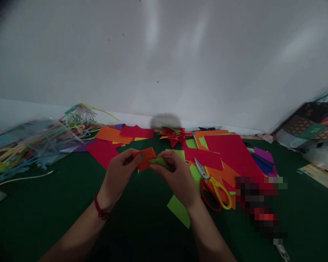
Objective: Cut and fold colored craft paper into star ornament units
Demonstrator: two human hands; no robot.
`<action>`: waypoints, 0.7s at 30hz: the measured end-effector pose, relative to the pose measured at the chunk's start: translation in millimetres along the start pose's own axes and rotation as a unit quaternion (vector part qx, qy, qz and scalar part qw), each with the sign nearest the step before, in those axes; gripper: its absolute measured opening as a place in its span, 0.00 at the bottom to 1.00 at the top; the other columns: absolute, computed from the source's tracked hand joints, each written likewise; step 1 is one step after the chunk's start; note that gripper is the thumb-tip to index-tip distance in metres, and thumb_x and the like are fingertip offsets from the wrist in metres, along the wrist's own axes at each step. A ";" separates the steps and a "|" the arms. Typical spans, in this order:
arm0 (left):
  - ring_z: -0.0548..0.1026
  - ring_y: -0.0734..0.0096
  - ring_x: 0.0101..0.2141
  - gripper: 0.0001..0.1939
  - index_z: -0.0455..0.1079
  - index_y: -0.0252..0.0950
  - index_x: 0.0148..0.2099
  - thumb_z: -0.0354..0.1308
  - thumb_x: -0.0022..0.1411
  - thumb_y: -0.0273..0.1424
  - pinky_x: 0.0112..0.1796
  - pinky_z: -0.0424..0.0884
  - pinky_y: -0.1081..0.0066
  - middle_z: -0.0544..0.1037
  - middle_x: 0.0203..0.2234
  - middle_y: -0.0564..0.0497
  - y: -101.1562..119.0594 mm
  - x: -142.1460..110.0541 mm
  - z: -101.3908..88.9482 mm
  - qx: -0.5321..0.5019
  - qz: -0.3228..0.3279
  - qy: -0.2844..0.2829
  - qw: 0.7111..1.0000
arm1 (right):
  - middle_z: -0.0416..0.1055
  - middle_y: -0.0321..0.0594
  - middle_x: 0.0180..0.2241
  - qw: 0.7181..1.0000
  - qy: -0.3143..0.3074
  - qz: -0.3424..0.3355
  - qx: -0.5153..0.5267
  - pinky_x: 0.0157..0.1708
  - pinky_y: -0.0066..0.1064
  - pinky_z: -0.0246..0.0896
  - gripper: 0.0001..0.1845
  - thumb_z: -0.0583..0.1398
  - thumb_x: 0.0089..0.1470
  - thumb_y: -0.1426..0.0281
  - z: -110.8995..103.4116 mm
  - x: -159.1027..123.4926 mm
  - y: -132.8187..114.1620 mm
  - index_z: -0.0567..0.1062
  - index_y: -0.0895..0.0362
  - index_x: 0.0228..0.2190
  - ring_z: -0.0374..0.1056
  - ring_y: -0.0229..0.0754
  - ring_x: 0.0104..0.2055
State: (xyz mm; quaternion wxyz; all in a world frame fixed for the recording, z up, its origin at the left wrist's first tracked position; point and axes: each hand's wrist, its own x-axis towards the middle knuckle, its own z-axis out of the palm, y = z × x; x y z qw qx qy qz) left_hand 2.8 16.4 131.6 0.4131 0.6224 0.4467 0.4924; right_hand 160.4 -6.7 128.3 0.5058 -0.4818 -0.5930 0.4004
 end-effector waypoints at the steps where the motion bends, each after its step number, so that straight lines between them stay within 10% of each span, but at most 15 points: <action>1: 0.69 0.74 0.28 0.12 0.71 0.36 0.36 0.53 0.58 0.39 0.27 0.64 0.77 0.72 0.25 0.52 1.0 -0.2 0.4 -0.022 0.002 0.000 1.000 | 0.73 0.35 0.30 1.000 0.007 -0.015 -0.002 0.24 0.27 0.65 0.14 0.63 0.46 0.66 -1.1 -0.3 -1.5 0.65 0.52 0.35 0.70 0.39 0.30; 6: 0.70 0.65 0.44 0.23 0.62 0.40 0.52 0.41 0.62 0.45 0.39 0.69 0.68 0.70 0.47 0.45 6.5 0.1 -0.2 -0.180 -0.062 -0.011 0.982 | 0.74 0.36 0.38 0.984 0.068 -0.129 -0.105 0.42 0.36 0.65 0.11 0.59 0.50 0.73 -10.3 -2.2 -6.2 0.66 0.50 0.36 0.69 0.42 0.43; 12: 0.75 0.66 0.35 0.22 0.62 0.34 0.50 0.58 0.54 0.37 0.35 0.72 0.68 0.76 0.36 0.44 6.1 1.9 -1.1 -0.232 -0.189 -0.101 0.949 | 0.71 0.38 0.43 0.926 0.021 -0.281 -0.252 0.47 0.43 0.60 0.15 0.55 0.52 0.78 -14.0 -3.0 -3.6 0.70 0.48 0.38 0.63 0.43 0.50; 21: 0.74 0.70 0.32 0.15 0.68 0.35 0.44 0.58 0.52 0.31 0.31 0.70 0.74 0.77 0.33 0.49 5.3 2.1 -10.6 -0.029 -0.067 -0.128 0.989 | 0.66 0.40 0.49 0.992 -0.015 -0.110 -0.055 0.50 0.41 0.57 0.10 0.54 0.55 0.69 -35.5 -1.2 -10.4 0.69 0.50 0.40 0.60 0.46 0.53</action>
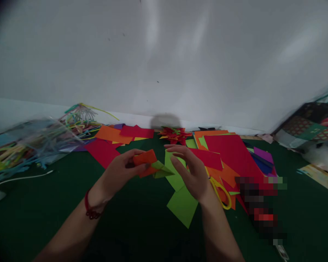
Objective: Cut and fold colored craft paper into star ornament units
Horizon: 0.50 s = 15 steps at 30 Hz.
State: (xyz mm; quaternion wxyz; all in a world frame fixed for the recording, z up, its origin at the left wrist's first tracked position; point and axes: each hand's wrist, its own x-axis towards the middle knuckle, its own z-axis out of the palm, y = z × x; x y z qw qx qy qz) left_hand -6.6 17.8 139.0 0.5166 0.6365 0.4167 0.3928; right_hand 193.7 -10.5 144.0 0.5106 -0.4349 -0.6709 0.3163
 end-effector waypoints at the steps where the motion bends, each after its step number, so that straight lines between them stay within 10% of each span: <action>1: 0.74 0.69 0.33 0.15 0.68 0.35 0.44 0.57 0.52 0.31 0.32 0.70 0.73 0.77 0.34 0.48 0.0 -0.5 0.3 0.006 0.005 -0.014 1.000 | 0.68 0.40 0.46 0.999 -0.021 0.030 -0.004 0.47 0.40 0.60 0.10 0.55 0.54 0.67 -1.2 1.1 2.7 0.70 0.50 0.39 0.64 0.45 0.49; 7: 0.75 0.69 0.34 0.17 0.66 0.36 0.45 0.60 0.51 0.32 0.34 0.71 0.71 0.77 0.34 0.48 -3.8 -0.3 4.1 -0.044 -0.009 -0.019 0.999 | 0.70 0.36 0.29 0.983 -0.119 0.133 0.047 0.31 0.30 0.65 0.10 0.62 0.46 0.64 7.1 3.2 11.2 0.69 0.55 0.31 0.68 0.38 0.32; 15: 0.76 0.68 0.34 0.10 0.69 0.34 0.38 0.57 0.54 0.34 0.35 0.71 0.70 0.78 0.33 0.48 -4.0 -0.3 9.3 -0.075 -0.018 0.000 0.997 | 0.68 0.35 0.26 0.987 -0.085 0.135 0.023 0.26 0.28 0.63 0.11 0.61 0.47 0.62 14.9 1.7 6.7 0.68 0.56 0.28 0.66 0.36 0.28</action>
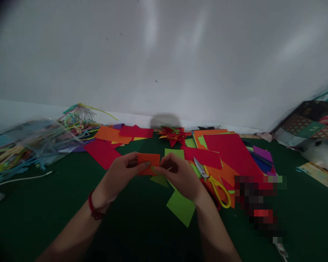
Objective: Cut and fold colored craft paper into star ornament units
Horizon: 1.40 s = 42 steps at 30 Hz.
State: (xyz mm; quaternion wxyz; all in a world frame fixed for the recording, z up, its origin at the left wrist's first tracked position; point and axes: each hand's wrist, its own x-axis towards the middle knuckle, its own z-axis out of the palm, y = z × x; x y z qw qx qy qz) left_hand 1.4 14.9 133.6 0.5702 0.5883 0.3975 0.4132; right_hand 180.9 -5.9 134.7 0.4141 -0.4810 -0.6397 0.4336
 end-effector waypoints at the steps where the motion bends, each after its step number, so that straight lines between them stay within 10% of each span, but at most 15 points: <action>1: 0.76 0.68 0.34 0.10 0.69 0.34 0.38 0.57 0.54 0.34 0.34 0.71 0.70 0.78 0.32 0.48 0.2 -0.1 0.3 0.004 0.001 0.003 1.000 | 0.68 0.35 0.25 1.000 0.011 -0.004 -0.010 0.25 0.27 0.62 0.11 0.61 0.47 0.62 0.6 -0.1 -0.5 0.68 0.56 0.28 0.65 0.36 0.27; 23: 0.74 0.66 0.38 0.14 0.67 0.33 0.41 0.59 0.52 0.35 0.39 0.70 0.68 0.76 0.37 0.45 1.9 2.1 5.2 -0.014 0.023 0.040 0.999 | 0.65 0.34 0.25 0.997 0.078 -0.002 -0.023 0.22 0.26 0.55 0.11 0.59 0.49 0.60 14.1 2.2 0.7 0.68 0.54 0.31 0.61 0.36 0.25; 31: 0.73 0.69 0.39 0.14 0.67 0.33 0.40 0.60 0.51 0.33 0.41 0.68 0.70 0.75 0.37 0.47 -6.2 1.1 15.3 -0.042 0.026 0.023 0.999 | 0.61 0.31 0.23 0.968 0.242 -0.059 0.042 0.28 0.26 0.57 0.10 0.59 0.50 0.64 31.9 4.7 -1.0 0.64 0.54 0.23 0.60 0.35 0.27; 42: 0.74 0.73 0.28 0.05 0.69 0.34 0.32 0.59 0.50 0.28 0.30 0.69 0.75 0.76 0.25 0.52 -2.7 0.2 8.8 0.022 0.016 0.053 0.998 | 0.69 0.37 0.29 0.986 0.134 -0.036 0.089 0.33 0.29 0.60 0.07 0.59 0.49 0.64 23.0 3.7 -1.9 0.70 0.55 0.31 0.66 0.40 0.33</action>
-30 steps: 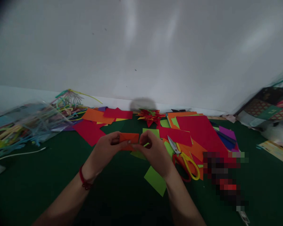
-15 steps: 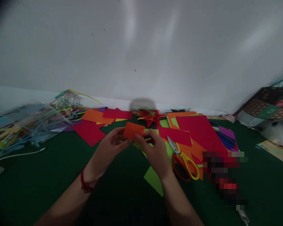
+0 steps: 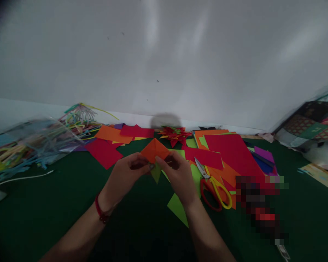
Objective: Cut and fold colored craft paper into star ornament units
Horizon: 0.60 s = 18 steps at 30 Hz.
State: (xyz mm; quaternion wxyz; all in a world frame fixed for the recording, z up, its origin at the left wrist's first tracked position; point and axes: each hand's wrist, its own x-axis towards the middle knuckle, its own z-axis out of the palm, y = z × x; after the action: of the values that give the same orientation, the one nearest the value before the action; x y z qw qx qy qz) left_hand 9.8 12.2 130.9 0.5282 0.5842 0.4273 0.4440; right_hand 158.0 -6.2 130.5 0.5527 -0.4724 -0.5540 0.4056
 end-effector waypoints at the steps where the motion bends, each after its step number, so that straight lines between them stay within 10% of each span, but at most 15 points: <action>1: 0.74 0.72 0.29 0.07 0.69 0.34 0.34 0.59 0.50 0.28 0.31 0.70 0.74 0.76 0.26 0.51 0.0 0.2 -0.2 -0.007 0.000 -0.003 1.000 | 0.70 0.37 0.29 1.000 0.000 0.001 0.006 0.33 0.30 0.60 0.07 0.60 0.49 0.64 -0.6 -0.1 -0.1 0.70 0.55 0.31 0.66 0.41 0.34; 18: 0.73 0.74 0.26 0.07 0.67 0.33 0.30 0.56 0.54 0.33 0.29 0.71 0.74 0.74 0.23 0.53 -2.2 -0.9 4.1 -0.052 -0.007 -0.025 0.998 | 0.69 0.35 0.28 0.993 0.094 -0.002 0.076 0.31 0.28 0.59 0.05 0.61 0.48 0.67 13.7 -4.9 4.2 0.71 0.55 0.29 0.64 0.37 0.31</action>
State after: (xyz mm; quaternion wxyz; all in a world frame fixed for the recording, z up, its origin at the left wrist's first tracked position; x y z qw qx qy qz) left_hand 13.5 10.5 128.5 0.5716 0.5640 0.3944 0.4468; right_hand 144.4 -9.0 124.4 0.6372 -0.4643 -0.4681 0.3990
